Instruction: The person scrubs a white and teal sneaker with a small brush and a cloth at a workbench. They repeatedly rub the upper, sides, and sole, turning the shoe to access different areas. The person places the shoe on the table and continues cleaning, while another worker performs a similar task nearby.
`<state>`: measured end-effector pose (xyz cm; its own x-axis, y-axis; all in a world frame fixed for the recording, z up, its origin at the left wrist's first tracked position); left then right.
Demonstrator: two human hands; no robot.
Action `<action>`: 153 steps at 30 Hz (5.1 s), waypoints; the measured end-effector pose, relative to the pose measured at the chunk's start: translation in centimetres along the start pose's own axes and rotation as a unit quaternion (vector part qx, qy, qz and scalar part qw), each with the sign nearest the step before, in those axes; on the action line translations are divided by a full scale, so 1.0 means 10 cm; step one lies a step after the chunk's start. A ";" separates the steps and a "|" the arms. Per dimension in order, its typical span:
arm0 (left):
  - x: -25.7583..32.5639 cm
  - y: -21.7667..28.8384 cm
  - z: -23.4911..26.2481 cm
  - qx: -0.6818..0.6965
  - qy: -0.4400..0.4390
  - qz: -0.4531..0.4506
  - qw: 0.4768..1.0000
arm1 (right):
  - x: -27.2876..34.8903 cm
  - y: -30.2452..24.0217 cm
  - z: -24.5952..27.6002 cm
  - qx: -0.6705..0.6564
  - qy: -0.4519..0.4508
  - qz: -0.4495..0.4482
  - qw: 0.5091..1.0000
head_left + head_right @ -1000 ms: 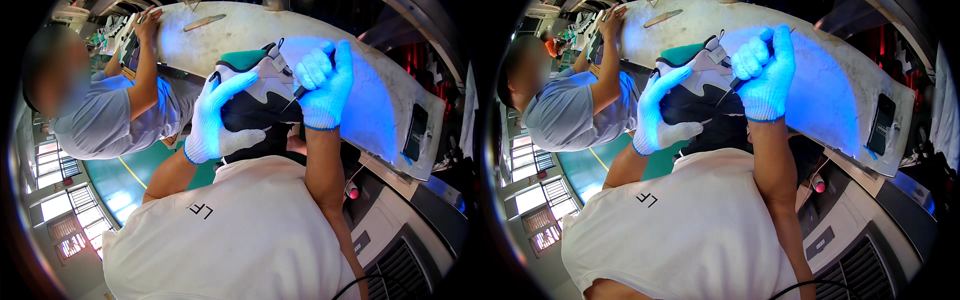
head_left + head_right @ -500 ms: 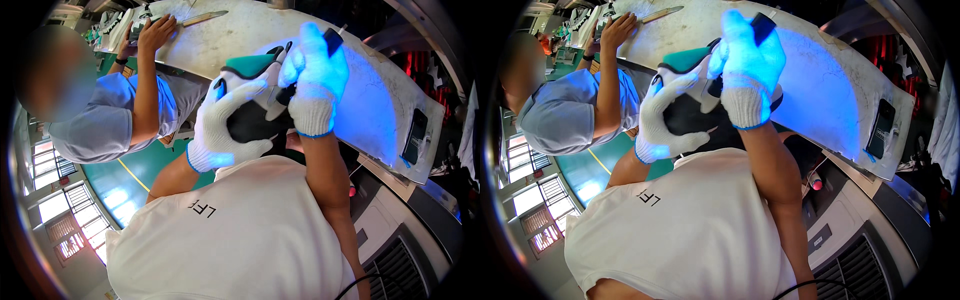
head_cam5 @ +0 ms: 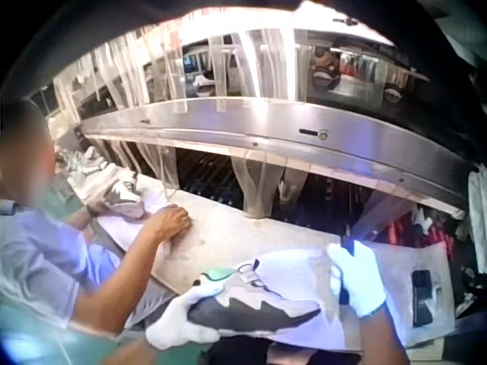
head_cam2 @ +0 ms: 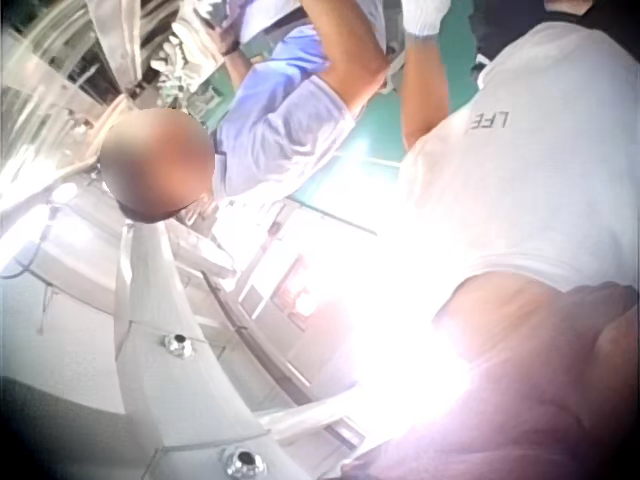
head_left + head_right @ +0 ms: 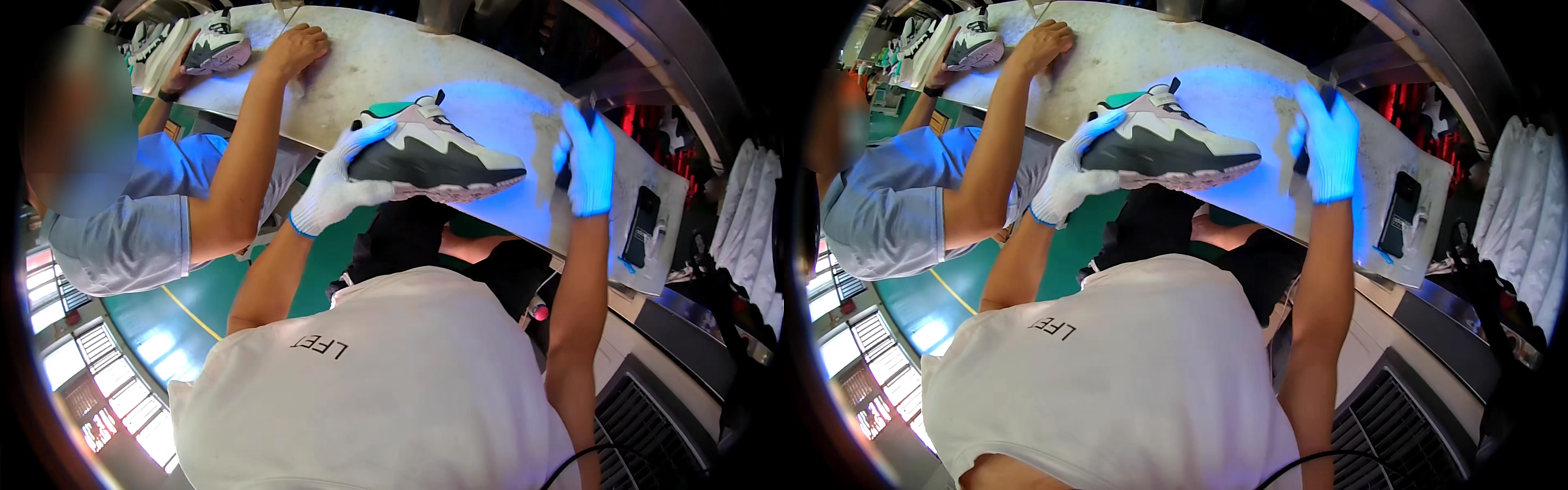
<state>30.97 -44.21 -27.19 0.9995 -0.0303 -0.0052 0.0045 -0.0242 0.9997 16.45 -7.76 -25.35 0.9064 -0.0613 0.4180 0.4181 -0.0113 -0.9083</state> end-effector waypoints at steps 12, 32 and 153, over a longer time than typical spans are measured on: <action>-0.82 0.75 -1.74 -0.484 -0.307 -0.141 0.807 | 0.61 0.76 0.41 0.014 0.120 0.006 0.993; -0.46 0.75 -1.55 -0.519 -0.260 -0.259 0.772 | 0.51 0.22 0.59 0.116 -0.052 0.011 0.992; -0.27 0.48 -1.83 -0.446 -0.075 -0.251 0.856 | 0.96 0.96 0.70 -0.213 0.007 -0.050 0.976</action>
<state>28.81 -26.01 -21.92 0.8499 -0.3699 -0.3752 0.5207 0.6992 0.4900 29.56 -1.48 -29.96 0.8605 -0.0519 0.5068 0.4384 -0.4314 -0.7885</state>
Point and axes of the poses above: each hand's wrist, its own x-axis away from the middle knuckle, its own z-axis out of the back of the hand, y = z × x, the point moved 4 cm from there along -x, towards the middle knuckle, and after that the axes turned 9 degrees about -z, right-handed, at the moved point
